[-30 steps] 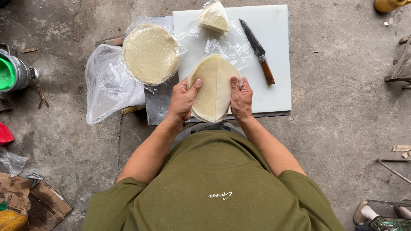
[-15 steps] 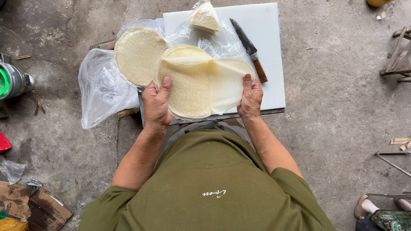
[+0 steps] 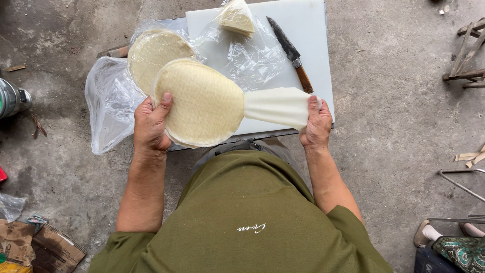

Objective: The person cuts circular sheets of dough into semi-circles and triangles using a knife. They fold the dough pieces, sometimes placing cheese inside, and then gather them into stacks and wrap them in plastic wrap.

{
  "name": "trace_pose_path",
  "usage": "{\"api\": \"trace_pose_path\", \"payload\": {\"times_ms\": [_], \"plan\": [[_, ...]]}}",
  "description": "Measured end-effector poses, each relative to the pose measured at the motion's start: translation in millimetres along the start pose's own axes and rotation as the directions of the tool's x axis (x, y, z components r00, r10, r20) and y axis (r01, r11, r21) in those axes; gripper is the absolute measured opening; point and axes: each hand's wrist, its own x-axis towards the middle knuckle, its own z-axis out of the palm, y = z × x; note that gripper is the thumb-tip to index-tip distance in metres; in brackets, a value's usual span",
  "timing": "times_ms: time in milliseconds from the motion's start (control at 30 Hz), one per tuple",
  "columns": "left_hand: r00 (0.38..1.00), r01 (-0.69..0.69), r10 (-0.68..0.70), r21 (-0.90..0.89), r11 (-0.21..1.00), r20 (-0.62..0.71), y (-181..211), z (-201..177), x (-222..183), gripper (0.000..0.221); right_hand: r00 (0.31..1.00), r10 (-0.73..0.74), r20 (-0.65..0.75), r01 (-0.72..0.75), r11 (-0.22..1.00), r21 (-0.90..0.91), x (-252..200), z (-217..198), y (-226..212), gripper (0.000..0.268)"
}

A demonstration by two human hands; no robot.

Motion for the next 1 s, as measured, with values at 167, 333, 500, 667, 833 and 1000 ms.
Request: {"api": "trace_pose_path", "payload": {"times_ms": [167,333,500,667,833,1000], "plan": [[0.995,-0.097,0.096,-0.032,0.995,-0.022,21.6,-21.4,-0.1,0.028,0.966,-0.229,-0.12,0.204,0.961,-0.186,6.9,-14.5,-52.1,0.021],[0.981,-0.192,0.193,0.04,0.981,-0.027,31.4,-29.6,-1.5,0.025,0.925,-0.379,0.034,0.221,0.461,-0.859,32.3,-13.9,-40.7,0.031],[0.983,-0.177,0.176,-0.014,0.984,-0.056,27.4,-27.4,2.2,0.025,0.678,-0.218,0.702,0.657,-0.248,-0.712,33.9,18.6,47.5,0.023],[0.982,-0.169,0.166,-0.023,0.985,-0.09,16.9,-36.5,-1.7,0.026,0.485,-0.106,0.868,0.8,-0.348,-0.49,13.5,8.8,78.2,0.026],[0.981,-0.147,0.143,-0.019,0.989,-0.128,4.8,-43.4,-10.0,0.026,0.63,-0.137,0.764,0.755,-0.123,-0.644,44.9,4.3,63.3,0.027],[0.982,-0.155,0.146,-0.072,0.985,-0.116,-7.3,-41.6,-19.7,0.028,0.727,-0.323,0.606,0.616,-0.084,-0.783,124.6,41.3,50.4,0.064]]}}
